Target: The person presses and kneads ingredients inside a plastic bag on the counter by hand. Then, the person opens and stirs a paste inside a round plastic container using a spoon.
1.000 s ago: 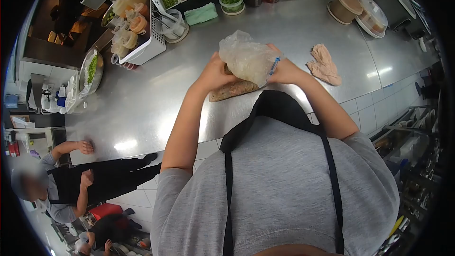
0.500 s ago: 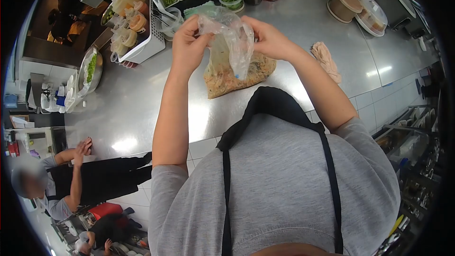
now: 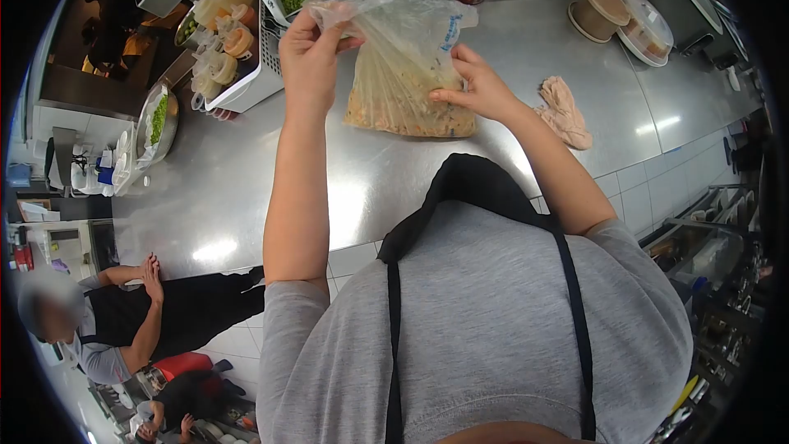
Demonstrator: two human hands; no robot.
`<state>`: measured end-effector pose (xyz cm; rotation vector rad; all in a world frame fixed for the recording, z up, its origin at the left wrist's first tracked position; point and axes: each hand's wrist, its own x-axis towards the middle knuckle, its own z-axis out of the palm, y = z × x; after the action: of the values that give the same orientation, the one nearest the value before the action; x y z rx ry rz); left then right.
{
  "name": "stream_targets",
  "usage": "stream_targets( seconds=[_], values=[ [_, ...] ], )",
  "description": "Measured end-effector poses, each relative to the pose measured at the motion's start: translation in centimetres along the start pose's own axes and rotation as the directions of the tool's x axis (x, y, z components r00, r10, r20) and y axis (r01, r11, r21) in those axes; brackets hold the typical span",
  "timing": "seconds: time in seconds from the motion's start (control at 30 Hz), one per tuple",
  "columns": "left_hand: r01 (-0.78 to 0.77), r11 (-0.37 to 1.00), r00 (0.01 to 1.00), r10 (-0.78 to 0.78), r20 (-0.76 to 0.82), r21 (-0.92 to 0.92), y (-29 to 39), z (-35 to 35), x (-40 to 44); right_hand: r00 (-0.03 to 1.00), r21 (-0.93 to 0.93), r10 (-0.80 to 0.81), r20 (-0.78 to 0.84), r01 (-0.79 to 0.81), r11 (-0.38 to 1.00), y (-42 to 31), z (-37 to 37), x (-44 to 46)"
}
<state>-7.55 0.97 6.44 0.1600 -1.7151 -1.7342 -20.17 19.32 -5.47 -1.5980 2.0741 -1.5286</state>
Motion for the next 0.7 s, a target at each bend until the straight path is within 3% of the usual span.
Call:
stream_targets(
  seconds=[0.07, 0.17, 0.3, 0.37, 0.43, 0.5, 0.53, 0.57, 0.6, 0.63, 0.7],
  values=[
    [0.023, 1.0, 1.0, -0.023, -0.006, -0.008, -0.7, -0.1, 0.1, 0.982, -0.081, 0.176, 0.071, -0.17, 0.982, -2.8, -1.6, 0.8],
    [0.044, 0.999, 0.999, -0.044, -0.011, -0.027, -1.5, -0.5, 0.4, 0.944, -0.103, 0.278, 0.178, -0.264, 0.959, -4.5, -1.7, 2.4],
    [0.038, 0.999, 0.999, -0.038, 0.001, -0.006, -0.6, 0.1, 1.3, 0.984, 0.03, 0.14, 0.113, -0.144, 0.989, -4.5, -0.6, 4.0],
    [0.018, 0.997, 1.0, -0.017, 0.019, -0.07, -1.0, -0.1, 2.3, 0.937, 0.113, 0.27, 0.224, -0.3, 0.947, -7.8, -1.5, 4.6],
    [-0.005, 0.99, 0.999, 0.01, 0.037, -0.139, -0.8, 0.2, 2.7, 0.956, 0.134, 0.219, 0.196, -0.247, 0.96, -7.8, -0.6, 4.9],
    [0.045, 0.991, 0.979, -0.018, 0.205, -0.128, -0.6, 0.6, 2.7, 0.971, 0.155, 0.172, 0.165, -0.197, 0.968, -7.3, 0.3, 4.9],
    [0.048, 0.991, 0.979, -0.021, 0.203, -0.128, -0.8, 0.5, 2.4, 0.942, 0.232, 0.273, 0.197, -0.315, 0.92, -6.8, 0.7, 5.2],
    [-0.002, 1.0, 0.987, 0.001, 0.161, 0.009, -1.3, 0.3, 1.9, 0.899, 0.304, 0.366, 0.238, -0.427, 0.852, -6.4, 0.9, 5.3],
    [-0.048, 0.988, 0.992, 0.03, 0.122, 0.149, -1.7, 0.1, 1.3, 0.899, 0.305, 0.365, 0.241, -0.428, 0.851, -6.4, 0.9, 5.4],
    [-0.048, 0.987, 0.993, 0.03, 0.118, 0.151, -2.3, -0.3, 0.4, 0.899, 0.301, 0.368, 0.237, -0.428, 0.852, -6.4, 0.9, 5.5],
    [-0.231, 0.866, 0.944, 0.31, -0.113, 0.443, -3.5, -1.1, -2.7, 0.899, 0.302, 0.369, 0.237, -0.429, 0.851, -6.2, 1.0, 5.6]
  ],
)
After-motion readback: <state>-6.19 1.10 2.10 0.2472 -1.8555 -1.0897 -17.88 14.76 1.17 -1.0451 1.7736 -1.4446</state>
